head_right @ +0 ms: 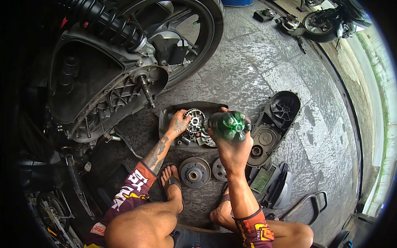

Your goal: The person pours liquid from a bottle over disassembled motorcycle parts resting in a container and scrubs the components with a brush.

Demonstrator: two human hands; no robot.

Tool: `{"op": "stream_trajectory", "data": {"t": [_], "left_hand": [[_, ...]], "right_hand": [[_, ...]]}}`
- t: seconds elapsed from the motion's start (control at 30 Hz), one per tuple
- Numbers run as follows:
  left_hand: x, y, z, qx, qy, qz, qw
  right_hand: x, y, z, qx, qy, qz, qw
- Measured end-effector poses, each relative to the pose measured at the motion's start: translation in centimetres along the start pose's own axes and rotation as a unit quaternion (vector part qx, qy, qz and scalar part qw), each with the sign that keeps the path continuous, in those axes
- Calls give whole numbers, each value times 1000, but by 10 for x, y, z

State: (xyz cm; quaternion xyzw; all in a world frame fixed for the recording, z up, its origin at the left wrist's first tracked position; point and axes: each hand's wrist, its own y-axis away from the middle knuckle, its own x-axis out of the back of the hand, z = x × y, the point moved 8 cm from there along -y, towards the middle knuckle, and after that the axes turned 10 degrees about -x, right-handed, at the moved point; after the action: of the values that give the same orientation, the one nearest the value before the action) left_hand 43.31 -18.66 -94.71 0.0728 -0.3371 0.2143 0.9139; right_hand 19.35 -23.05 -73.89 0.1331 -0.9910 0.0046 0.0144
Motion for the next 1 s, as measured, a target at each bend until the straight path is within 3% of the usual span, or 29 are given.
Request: {"op": "stream_trajectory", "data": {"t": [0.2, 0.4, 0.67, 0.87, 0.93, 1.0], "left_hand": [[6, 31, 9, -7, -81, 9, 997], [5, 51, 27, -93, -178, 17, 979], [17, 73, 5, -45, -161, -14, 986], [16, 77, 1, -56, -161, -21, 985], [18, 72, -5, -17, -83, -15, 996], [21, 60, -13, 13, -26, -11, 1000]], "right_hand": [[0, 3, -3, 8, 19, -9, 1000], [-1, -2, -2, 22, 34, 7, 999], [-34, 1, 2, -5, 39, -72, 997], [-43, -13, 9, -8, 56, -20, 998], [-51, -15, 9, -15, 22, -41, 999], [-60, -11, 3, -2, 85, -79, 993]]}}
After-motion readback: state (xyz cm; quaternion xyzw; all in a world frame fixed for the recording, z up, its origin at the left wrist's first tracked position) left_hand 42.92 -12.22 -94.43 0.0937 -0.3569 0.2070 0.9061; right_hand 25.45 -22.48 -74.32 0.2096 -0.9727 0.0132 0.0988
